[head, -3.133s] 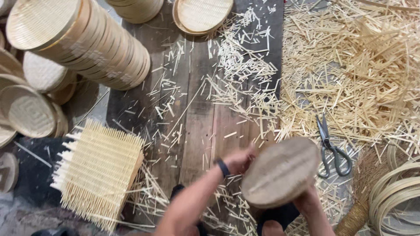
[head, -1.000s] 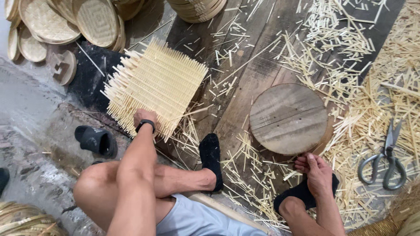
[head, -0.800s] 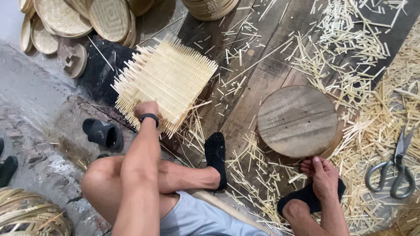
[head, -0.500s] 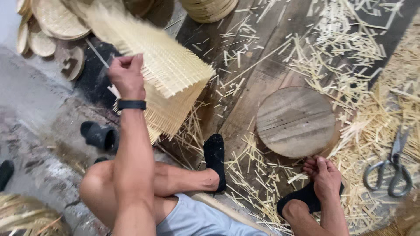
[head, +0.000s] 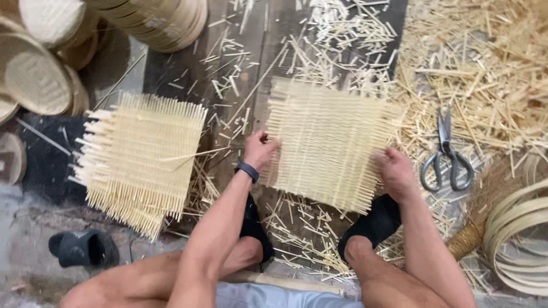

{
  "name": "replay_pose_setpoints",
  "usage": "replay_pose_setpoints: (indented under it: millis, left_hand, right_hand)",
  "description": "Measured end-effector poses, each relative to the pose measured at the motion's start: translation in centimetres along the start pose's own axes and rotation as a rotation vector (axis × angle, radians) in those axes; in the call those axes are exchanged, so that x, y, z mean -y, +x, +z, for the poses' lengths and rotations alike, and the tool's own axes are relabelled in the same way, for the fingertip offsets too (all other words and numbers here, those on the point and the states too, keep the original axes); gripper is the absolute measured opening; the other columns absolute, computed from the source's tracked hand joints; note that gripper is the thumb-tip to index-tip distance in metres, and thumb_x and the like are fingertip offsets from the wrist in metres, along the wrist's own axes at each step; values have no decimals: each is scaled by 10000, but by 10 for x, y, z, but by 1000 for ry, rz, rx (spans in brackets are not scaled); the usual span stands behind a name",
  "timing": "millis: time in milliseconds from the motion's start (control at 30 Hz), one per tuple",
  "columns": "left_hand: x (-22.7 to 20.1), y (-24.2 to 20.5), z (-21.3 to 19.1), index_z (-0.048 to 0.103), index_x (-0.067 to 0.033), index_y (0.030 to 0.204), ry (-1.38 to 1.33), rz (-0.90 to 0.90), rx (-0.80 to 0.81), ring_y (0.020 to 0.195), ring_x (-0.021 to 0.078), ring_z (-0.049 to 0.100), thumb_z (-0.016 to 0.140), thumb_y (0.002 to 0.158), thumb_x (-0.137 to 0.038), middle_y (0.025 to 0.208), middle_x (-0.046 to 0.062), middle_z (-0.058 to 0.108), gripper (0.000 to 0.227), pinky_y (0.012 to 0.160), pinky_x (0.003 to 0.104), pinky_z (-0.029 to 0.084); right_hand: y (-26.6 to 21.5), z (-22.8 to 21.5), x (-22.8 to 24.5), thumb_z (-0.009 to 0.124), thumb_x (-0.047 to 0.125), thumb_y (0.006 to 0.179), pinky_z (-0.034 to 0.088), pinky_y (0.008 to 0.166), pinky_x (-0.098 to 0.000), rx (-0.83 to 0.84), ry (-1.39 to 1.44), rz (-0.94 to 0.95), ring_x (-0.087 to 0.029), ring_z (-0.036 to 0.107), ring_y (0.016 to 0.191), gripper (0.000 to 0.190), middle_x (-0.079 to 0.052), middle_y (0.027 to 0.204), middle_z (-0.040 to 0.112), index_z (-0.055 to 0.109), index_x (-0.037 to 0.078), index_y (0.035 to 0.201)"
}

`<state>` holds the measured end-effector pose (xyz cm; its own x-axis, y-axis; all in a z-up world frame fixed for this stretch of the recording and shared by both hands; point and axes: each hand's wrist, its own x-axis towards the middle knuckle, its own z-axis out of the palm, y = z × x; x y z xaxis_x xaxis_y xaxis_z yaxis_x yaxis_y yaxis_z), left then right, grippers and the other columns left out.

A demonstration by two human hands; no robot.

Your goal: The person constructs bamboo steamer components by trimming woven bamboo sheets with shears, fitting them into circular wooden frames, and securing the edges.

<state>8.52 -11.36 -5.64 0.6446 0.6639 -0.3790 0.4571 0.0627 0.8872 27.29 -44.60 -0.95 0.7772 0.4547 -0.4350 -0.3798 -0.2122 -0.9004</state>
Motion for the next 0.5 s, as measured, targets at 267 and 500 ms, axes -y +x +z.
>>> replay_pose_setpoints:
  millis: [267,500]
  left_hand:
    - [25,16,2,734,5,1009,-144,-200,38,742,114,658,878,739,-90,898,54,746,320,668,282,537]
    - [19,14,1,742,40,1014,-32,-232,-2,724,120,684,862,774,-69,886,94,763,290,666,272,557]
  right_hand:
    - [16,22,-13,827,51,832,571,771,-259,-155,-232,-73,-120,698,885,412,-89,1047,757,678,-46,1204]
    - [14,27,-20,857,60,791,586,662,-246,-267,-115,-29,-136,719,801,611,-134,964,750,553,-104,1295]
